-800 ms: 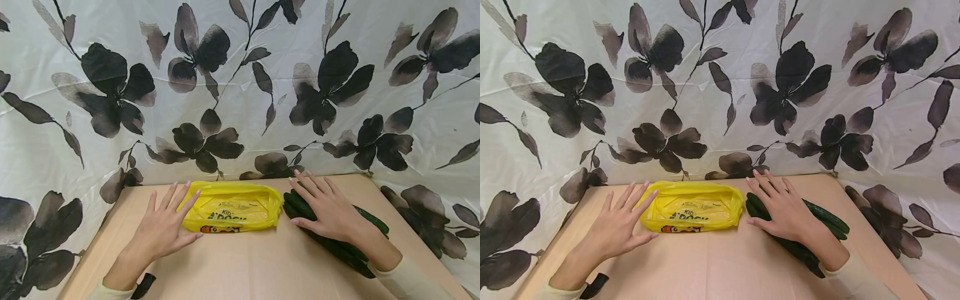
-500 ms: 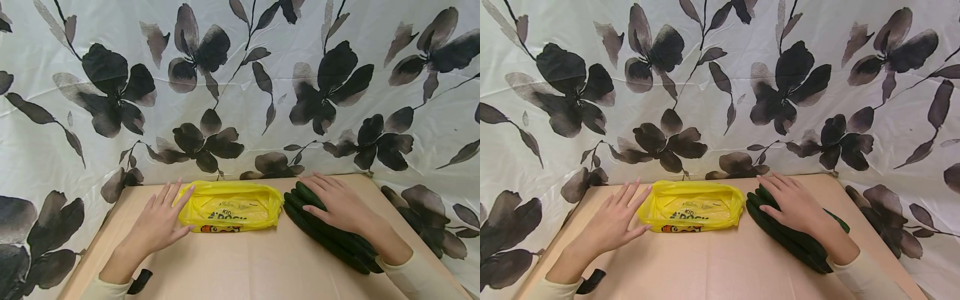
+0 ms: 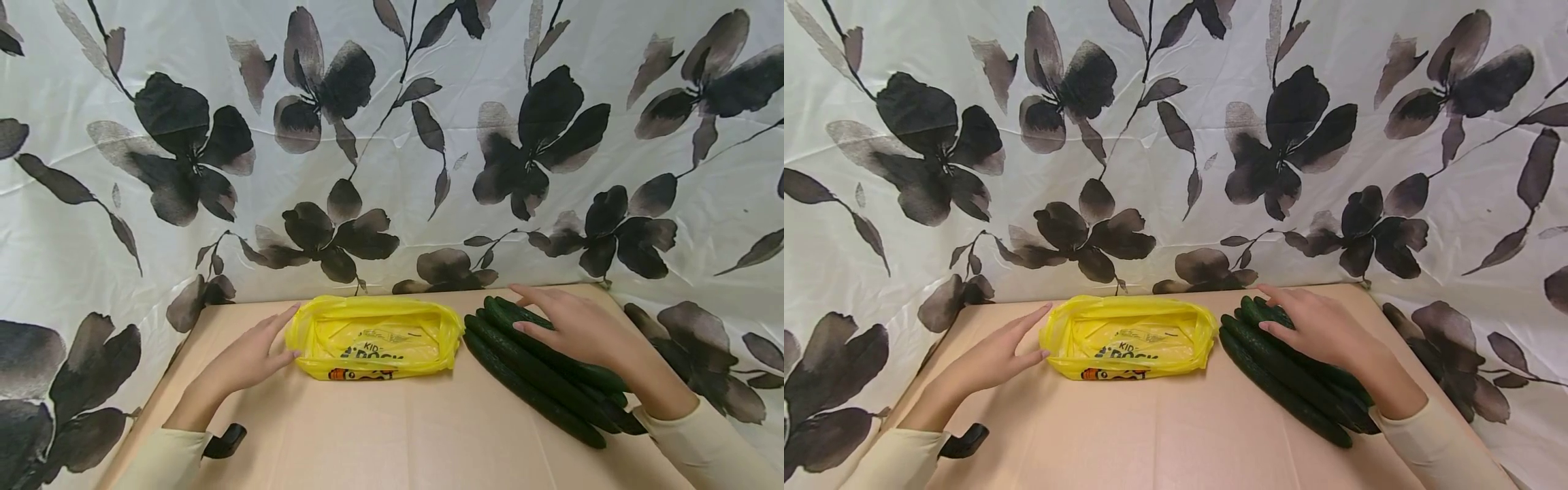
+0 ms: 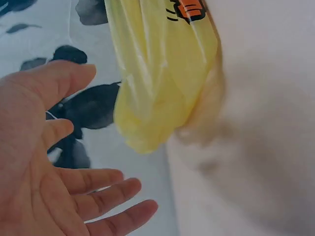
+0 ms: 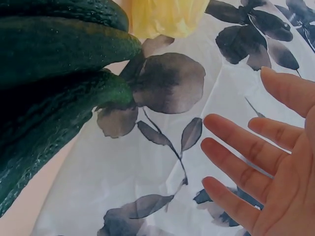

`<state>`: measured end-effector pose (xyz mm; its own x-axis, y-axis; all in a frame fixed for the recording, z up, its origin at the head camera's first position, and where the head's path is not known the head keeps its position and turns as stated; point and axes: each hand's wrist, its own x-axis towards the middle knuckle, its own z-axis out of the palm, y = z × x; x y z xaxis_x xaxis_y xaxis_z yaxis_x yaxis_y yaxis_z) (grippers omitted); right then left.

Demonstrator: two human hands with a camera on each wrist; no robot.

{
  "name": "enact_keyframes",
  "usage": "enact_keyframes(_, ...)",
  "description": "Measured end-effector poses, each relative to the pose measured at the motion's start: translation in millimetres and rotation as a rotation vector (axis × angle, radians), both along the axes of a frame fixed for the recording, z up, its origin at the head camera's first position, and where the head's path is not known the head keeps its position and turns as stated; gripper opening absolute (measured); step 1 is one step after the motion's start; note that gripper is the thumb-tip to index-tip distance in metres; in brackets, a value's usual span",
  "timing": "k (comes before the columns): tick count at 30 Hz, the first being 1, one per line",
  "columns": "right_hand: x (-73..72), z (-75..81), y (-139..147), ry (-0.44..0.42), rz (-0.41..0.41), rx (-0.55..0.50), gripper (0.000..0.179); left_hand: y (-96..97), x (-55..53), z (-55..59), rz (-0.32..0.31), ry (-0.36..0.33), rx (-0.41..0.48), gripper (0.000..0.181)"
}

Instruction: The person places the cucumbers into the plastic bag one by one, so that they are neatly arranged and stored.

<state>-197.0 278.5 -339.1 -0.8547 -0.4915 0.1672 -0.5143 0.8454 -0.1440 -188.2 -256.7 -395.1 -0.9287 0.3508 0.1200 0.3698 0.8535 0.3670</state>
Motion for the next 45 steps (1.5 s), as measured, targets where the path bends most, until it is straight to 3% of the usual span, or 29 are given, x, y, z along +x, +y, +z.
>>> enact_keyframes(5,-0.2,0.6,3.9,0.000,-0.001,0.013,0.071,-7.5,-11.7,-12.0,0.008,-0.145,0.150,0.071)
enact_keyframes(11,-0.5,-0.7,10.8,-0.027,-0.023,0.016,0.072,-9.0,-23.8,-24.7,0.050,-0.236,0.275,0.068)
enact_keyframes(15,-0.7,-2.8,15.8,-0.031,-0.029,0.011,0.072,-9.8,-31.0,-32.7,0.078,-0.254,0.343,0.067)
enact_keyframes(20,-1.2,-6.3,22.7,-0.059,-0.023,0.009,0.074,-10.7,-36.3,-37.9,0.095,-0.259,0.361,0.065)
enact_keyframes(29,-8.8,-21.1,41.7,-0.214,-0.027,0.006,0.082,-14.1,-40.0,-44.5,0.080,-0.233,0.403,0.067)
enact_keyframes(38,-15.9,-41.2,53.7,-0.357,0.010,-0.047,0.064,-11.6,-36.7,-46.0,0.052,-0.326,0.438,0.068)
enact_keyframes(45,-14.8,-56.0,54.9,-0.324,0.068,-0.116,0.060,-12.2,-36.0,-45.3,0.074,-0.303,0.435,0.071)
